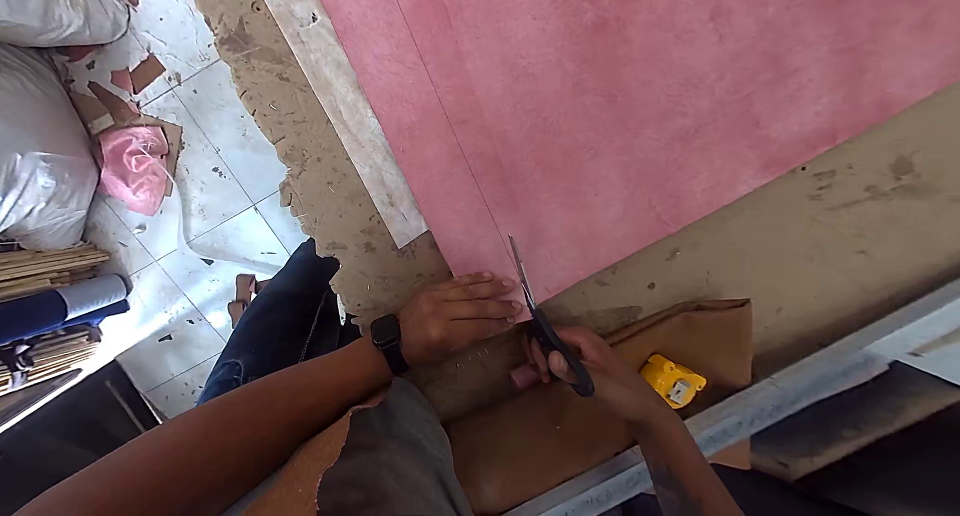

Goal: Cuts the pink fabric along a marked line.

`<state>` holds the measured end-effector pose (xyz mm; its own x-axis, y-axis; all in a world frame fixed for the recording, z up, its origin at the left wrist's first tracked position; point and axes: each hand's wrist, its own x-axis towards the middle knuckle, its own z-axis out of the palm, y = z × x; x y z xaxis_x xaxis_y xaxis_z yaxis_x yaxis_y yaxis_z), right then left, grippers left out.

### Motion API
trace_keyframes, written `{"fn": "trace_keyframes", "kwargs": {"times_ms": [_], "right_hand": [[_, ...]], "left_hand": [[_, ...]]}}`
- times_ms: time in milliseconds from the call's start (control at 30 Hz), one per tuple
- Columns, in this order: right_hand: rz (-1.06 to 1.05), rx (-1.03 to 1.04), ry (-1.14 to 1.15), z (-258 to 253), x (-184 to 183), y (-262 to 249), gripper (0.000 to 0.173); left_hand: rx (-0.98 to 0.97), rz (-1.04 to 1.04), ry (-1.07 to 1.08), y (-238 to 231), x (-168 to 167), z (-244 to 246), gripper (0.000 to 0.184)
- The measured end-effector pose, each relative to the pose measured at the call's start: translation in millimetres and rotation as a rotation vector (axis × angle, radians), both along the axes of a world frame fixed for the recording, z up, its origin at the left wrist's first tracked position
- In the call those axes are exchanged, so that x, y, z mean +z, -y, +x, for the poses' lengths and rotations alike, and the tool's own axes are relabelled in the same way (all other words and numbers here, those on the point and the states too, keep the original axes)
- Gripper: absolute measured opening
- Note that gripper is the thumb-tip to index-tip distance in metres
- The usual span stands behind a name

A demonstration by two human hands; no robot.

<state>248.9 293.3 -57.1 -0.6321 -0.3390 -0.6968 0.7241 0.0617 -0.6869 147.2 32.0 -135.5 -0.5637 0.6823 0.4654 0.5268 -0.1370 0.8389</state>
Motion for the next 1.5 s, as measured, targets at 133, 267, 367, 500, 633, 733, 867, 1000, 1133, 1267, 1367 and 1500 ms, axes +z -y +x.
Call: {"fn": "trace_keyframes", "kwargs": {"times_ms": [133, 267, 367, 500, 633, 733, 867, 1000, 1133, 1267, 1367, 1500], "right_hand": [[0.018, -0.034, -0.025, 4, -3, 5, 0.054], [0.024, -0.056, -0.049, 9, -6, 7, 0.047], [0.072, -0.058, -0.026, 10, -4, 7, 0.046], [0.072, -0.072, -0.043, 7, -6, 7, 0.045], [0.073, -0.036, -0.053, -13, -5, 7, 0.055], [0.048, -0.022, -0.065, -31, -5, 6, 0.058], [0.048, -0.02, -0.061, -41, -4, 6, 0.062], [0.065, 0.005, -0.055, -42, -3, 5, 0.063], [0.075, -0.014, -0.054, -43, -4, 8, 0.056], [0.086, -0.028, -0.05, -42, -4, 10, 0.051], [0.071, -0.046, -0.057, -40, -5, 13, 0.046], [0.043, -0.067, -0.066, -38, -8, 16, 0.044]], "left_hand": [[0.003, 0.007, -0.004, 1, -1, 1, 0.018], [0.004, -0.011, 0.002, 4, 1, 1, 0.018], [-0.003, -0.001, 0.006, 6, 0, 3, 0.018], [-0.002, -0.01, 0.001, 11, 4, 1, 0.019], [-0.007, -0.015, 0.001, 14, 11, 0, 0.019], [-0.012, -0.012, 0.005, 14, 16, 0, 0.02], [-0.016, 0.002, 0.025, 15, 21, 0, 0.02], [-0.016, 0.002, 0.041, 16, 23, 0, 0.02], [-0.007, 0.007, 0.046, 18, 23, 1, 0.019], [-0.005, -0.006, 0.052, 21, 21, 4, 0.019], [-0.01, 0.0, 0.058, 24, 20, 5, 0.019], [-0.001, -0.006, 0.05, 29, 20, 7, 0.019]]}}
